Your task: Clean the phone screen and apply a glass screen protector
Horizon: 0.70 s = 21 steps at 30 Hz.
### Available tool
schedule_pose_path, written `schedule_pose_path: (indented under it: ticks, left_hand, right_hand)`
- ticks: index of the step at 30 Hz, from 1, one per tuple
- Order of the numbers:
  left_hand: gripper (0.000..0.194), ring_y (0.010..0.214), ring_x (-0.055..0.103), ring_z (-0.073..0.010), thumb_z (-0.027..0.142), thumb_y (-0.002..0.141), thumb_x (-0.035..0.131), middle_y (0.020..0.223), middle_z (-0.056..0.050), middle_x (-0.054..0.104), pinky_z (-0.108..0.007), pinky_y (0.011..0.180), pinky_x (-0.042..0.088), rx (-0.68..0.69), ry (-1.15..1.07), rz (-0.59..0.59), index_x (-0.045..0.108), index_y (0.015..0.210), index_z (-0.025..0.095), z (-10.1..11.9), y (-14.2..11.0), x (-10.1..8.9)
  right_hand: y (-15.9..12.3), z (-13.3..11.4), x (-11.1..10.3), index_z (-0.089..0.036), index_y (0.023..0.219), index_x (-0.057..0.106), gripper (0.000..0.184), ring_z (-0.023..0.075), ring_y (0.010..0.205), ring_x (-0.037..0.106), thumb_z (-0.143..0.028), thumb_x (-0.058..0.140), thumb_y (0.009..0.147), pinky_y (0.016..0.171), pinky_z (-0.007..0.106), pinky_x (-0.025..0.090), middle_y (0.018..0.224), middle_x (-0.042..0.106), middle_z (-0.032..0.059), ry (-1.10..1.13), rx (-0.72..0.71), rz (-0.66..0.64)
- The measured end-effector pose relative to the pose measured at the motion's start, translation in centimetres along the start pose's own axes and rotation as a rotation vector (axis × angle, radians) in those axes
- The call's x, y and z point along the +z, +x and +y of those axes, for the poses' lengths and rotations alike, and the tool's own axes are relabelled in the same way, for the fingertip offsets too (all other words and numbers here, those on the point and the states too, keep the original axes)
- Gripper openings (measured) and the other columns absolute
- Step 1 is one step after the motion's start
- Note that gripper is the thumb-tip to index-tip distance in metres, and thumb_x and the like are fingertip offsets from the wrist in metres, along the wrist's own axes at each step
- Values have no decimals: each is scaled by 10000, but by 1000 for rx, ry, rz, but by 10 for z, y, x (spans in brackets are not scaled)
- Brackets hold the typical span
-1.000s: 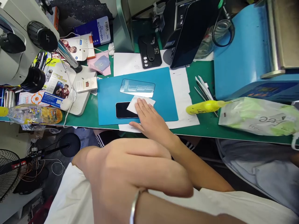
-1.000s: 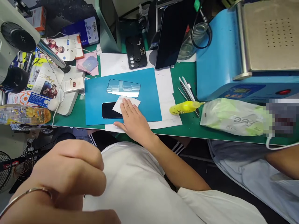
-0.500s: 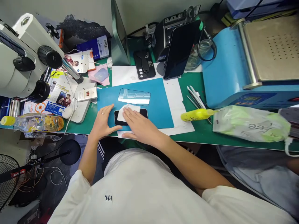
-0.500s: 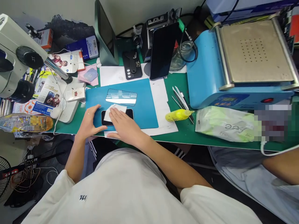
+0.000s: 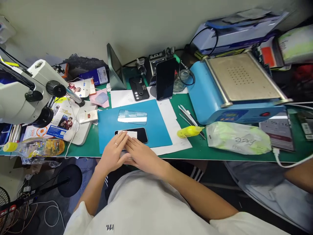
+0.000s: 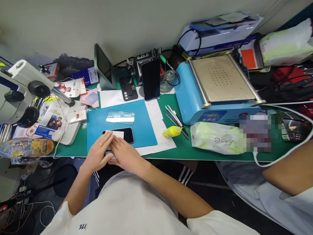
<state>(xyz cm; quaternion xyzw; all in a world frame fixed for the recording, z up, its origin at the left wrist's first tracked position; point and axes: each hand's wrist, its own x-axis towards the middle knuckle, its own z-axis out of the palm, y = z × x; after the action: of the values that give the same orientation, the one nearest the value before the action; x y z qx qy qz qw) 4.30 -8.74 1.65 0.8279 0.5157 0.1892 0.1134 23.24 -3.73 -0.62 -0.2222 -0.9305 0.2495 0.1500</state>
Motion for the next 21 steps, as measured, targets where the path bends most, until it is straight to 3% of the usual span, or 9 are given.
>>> schedule_pose_path:
  ticks: [3, 6, 8, 10, 12, 14, 16, 21]
  left_hand:
    - [765, 1593, 296, -300, 609, 1085, 233, 1692, -185, 331, -492, 1280, 332, -65, 43, -137, 207, 1661, 106, 9, 10, 7]
    - [755, 1611, 227, -330, 611, 1085, 224, 1710, -166, 287, -556, 1295, 268, -99, 137, -236, 289, 1638, 101, 13, 18, 13]
    - [772, 1613, 200, -354, 625, 1077, 274, 1723, -170, 238, -571, 1291, 265, -115, 211, -272, 313, 1628, 86, 19, 23, 19]
    - [815, 1614, 191, -359, 654, 1062, 299, 1727, -177, 208, -558, 1293, 268, -111, 262, -283, 308, 1628, 69, 28, 29, 26]
    - [859, 1614, 195, -358, 693, 1043, 302, 1724, -178, 213, -550, 1300, 255, -89, 290, -283, 316, 1624, 61, 38, 35, 34]
    - [890, 1613, 200, -358, 719, 1028, 302, 1722, -178, 222, -549, 1303, 247, -82, 307, -279, 319, 1622, 56, 46, 40, 40]
    - [892, 1613, 206, -352, 721, 1028, 293, 1723, -170, 221, -552, 1302, 246, -89, 315, -276, 306, 1627, 61, 51, 41, 43]
    - [854, 1619, 202, -327, 697, 1046, 237, 1735, -137, 188, -575, 1298, 238, -97, 301, -274, 270, 1642, 87, 48, 31, 42]
  right_hand:
    - [-19, 2, -36, -173, 1658, 255, 718, 284, 1540, 389, -451, 514, 1049, 1233, 525, 420, 1652, 406, 145, 4, -17, 21]
    - [-50, 15, -94, -239, 1558, 486, 515, 284, 1417, 560, -377, 500, 1062, 1188, 537, 472, 1490, 622, 92, 49, -3, 83]
    - [-63, 38, -138, -262, 1445, 614, 440, 268, 1252, 688, -416, 558, 1037, 1087, 473, 560, 1377, 709, 62, 56, 196, 206]
    - [-57, 74, -174, -248, 1331, 697, 410, 310, 1141, 725, -479, 585, 1011, 1027, 513, 565, 1311, 737, 87, -43, 528, 320]
    - [-36, 117, -195, -168, 1414, 627, 540, 373, 1215, 668, -491, 629, 981, 1041, 538, 512, 1364, 693, 173, -108, 813, 213]
    - [-8, 157, -200, -52, 1442, 570, 624, 408, 1328, 577, -435, 675, 961, 1071, 506, 456, 1420, 632, 258, -95, 921, 84]
    - [15, 187, -192, -35, 1377, 606, 574, 377, 1262, 619, -392, 703, 938, 1032, 459, 472, 1336, 684, 249, -62, 940, 51]
    - [26, 216, -160, -117, 1227, 670, 420, 282, 1036, 671, -408, 706, 927, 899, 396, 504, 1200, 738, 169, -15, 945, 82]
